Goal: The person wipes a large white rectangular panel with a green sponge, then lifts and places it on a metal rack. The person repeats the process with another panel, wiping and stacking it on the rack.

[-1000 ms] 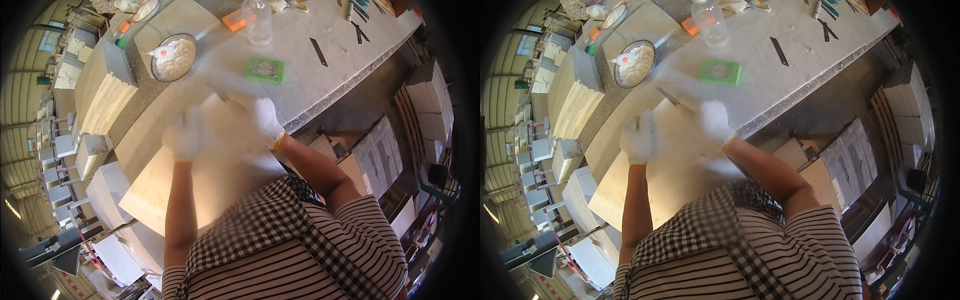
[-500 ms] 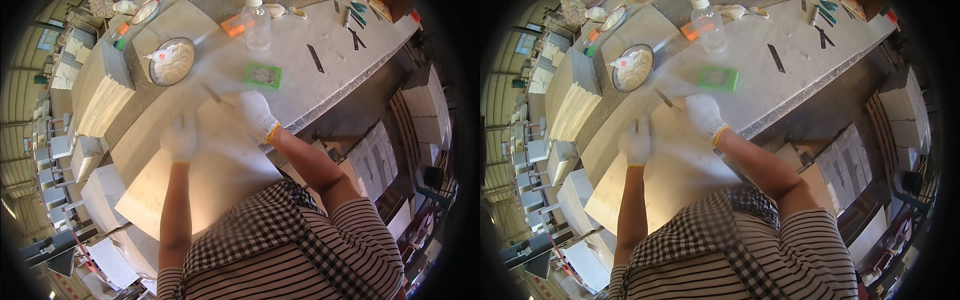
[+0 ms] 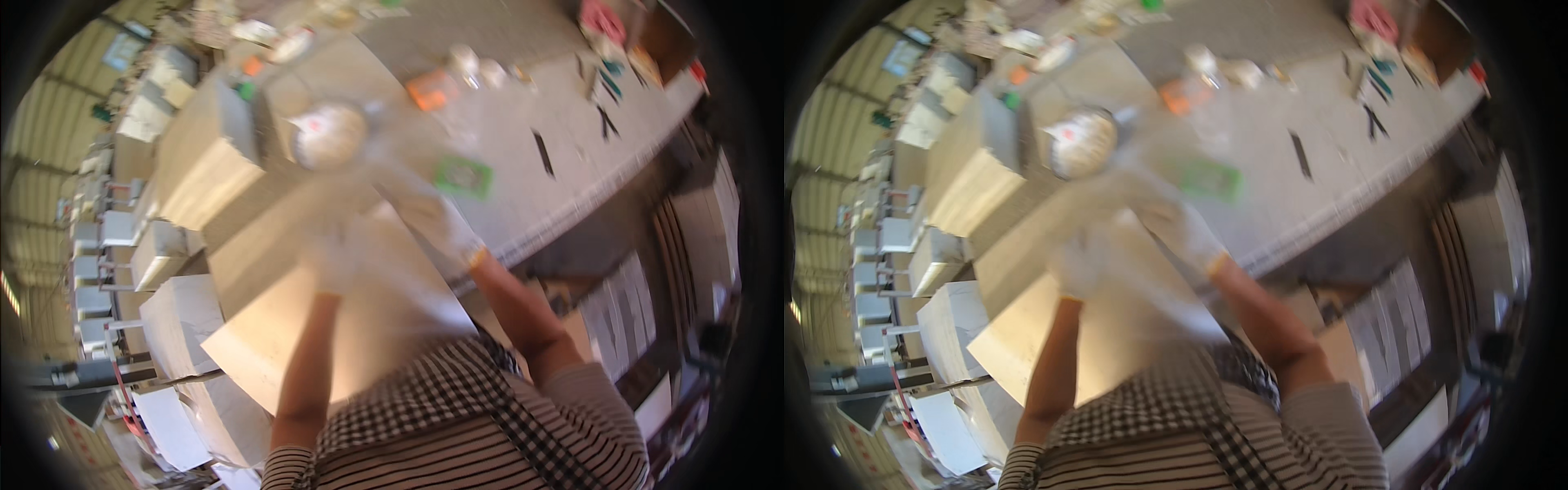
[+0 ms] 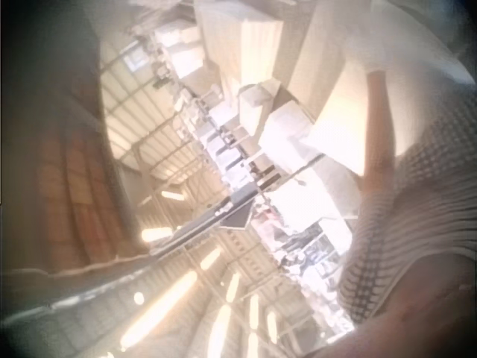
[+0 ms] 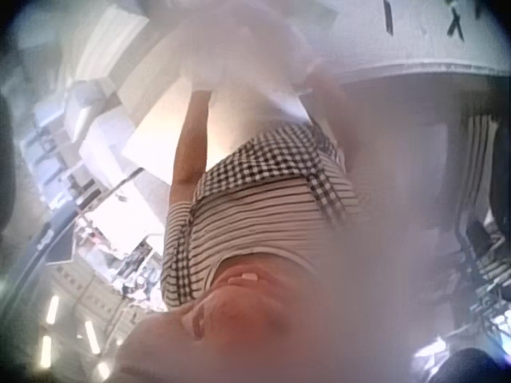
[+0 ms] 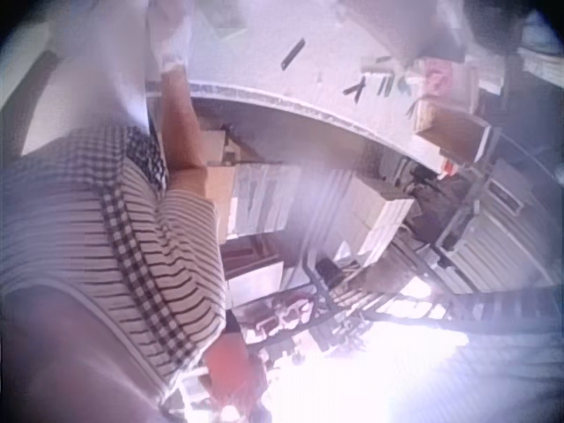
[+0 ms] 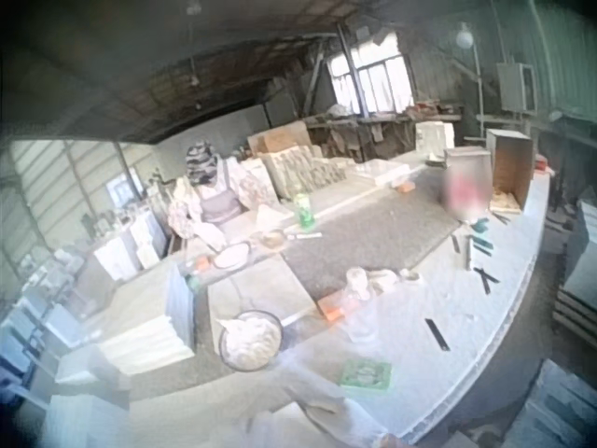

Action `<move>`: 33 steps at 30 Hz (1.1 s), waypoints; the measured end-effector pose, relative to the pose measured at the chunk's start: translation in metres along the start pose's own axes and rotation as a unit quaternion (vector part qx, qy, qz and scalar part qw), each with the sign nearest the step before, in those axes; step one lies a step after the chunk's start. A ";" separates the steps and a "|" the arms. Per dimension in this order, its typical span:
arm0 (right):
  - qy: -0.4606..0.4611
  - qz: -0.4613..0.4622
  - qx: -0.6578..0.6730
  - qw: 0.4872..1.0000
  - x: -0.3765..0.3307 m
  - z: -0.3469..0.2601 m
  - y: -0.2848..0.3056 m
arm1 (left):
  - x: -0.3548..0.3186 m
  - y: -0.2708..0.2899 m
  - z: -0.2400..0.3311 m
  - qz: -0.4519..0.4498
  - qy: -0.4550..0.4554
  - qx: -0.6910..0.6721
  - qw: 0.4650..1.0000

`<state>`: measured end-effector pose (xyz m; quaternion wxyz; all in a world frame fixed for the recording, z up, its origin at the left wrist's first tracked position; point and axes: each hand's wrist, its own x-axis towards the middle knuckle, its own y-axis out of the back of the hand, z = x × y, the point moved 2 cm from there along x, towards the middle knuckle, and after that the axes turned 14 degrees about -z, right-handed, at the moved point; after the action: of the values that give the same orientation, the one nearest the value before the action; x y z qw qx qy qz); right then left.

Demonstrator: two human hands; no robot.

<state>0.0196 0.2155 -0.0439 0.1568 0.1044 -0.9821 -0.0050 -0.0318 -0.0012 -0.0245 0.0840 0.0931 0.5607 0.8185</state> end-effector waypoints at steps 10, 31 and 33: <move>-0.120 -0.065 -0.065 0.988 0.008 0.025 0.011 | -0.007 0.043 0.039 -0.058 0.020 -0.042 0.997; -0.234 -0.140 -0.070 0.960 0.008 0.019 0.037 | -0.012 0.035 0.034 0.010 -0.030 -0.037 0.999; -0.247 -0.143 -0.039 0.958 0.008 0.025 0.038 | -0.013 0.032 0.033 0.023 -0.039 -0.037 0.998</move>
<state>-0.0032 0.2510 -0.0641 -0.0893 0.2332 -0.9640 -0.0913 -0.0122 0.0137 0.0164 0.0901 0.1345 0.5243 0.8360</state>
